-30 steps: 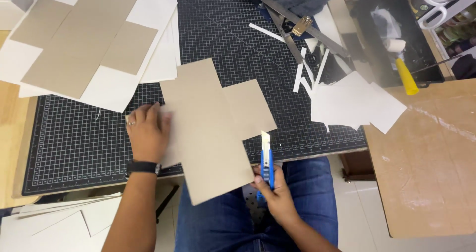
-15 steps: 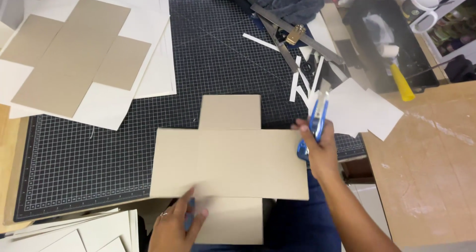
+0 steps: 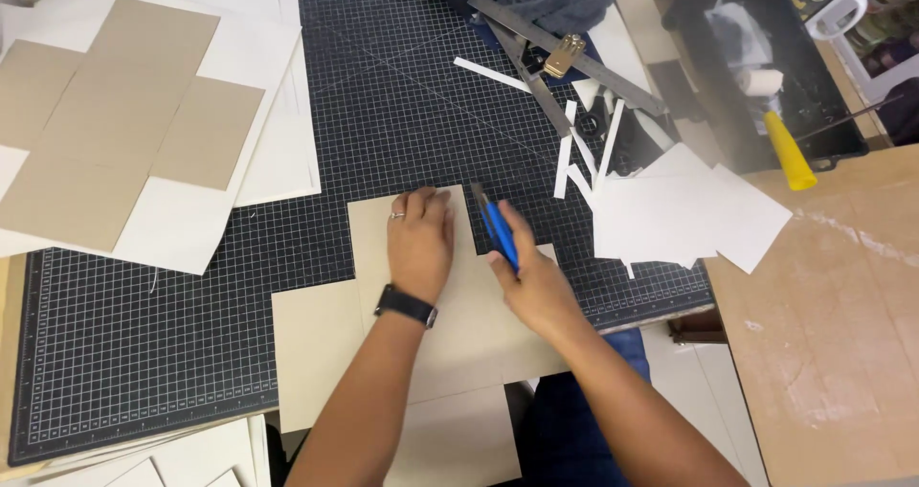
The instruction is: Cutting a cardboard box template using a utility knife on a cutting mat
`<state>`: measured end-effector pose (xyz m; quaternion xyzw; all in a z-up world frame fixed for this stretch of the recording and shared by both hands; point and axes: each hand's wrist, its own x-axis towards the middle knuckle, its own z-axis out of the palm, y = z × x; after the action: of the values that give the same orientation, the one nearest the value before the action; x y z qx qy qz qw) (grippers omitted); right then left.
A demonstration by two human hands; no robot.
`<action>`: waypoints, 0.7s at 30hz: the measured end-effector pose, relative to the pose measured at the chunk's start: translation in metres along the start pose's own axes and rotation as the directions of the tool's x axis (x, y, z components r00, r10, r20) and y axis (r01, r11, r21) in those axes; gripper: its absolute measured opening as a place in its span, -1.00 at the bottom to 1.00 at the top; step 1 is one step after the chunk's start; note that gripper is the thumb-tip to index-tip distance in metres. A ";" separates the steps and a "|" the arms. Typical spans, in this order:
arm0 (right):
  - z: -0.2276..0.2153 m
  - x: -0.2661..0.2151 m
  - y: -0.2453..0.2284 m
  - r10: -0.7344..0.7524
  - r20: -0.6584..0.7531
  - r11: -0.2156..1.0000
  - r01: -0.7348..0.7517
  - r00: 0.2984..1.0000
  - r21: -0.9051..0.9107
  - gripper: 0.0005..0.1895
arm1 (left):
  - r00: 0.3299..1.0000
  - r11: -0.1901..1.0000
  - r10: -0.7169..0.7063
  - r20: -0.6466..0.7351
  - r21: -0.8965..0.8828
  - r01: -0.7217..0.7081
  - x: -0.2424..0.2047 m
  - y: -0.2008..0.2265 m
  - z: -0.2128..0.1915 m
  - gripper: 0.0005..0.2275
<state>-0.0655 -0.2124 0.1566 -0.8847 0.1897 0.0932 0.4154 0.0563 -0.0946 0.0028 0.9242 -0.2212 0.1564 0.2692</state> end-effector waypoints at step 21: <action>0.029 0.045 0.036 -0.045 0.021 0.984 0.048 0.999 -0.172 -0.37 | 0.999 0.989 0.025 -0.045 0.148 -0.018 -0.008 -0.003 0.015 -0.84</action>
<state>-0.0401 -0.2227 0.0985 -0.9207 0.1569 0.1072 0.3409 0.0531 -0.0983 -0.0136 0.9352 -0.2127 0.1969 0.2036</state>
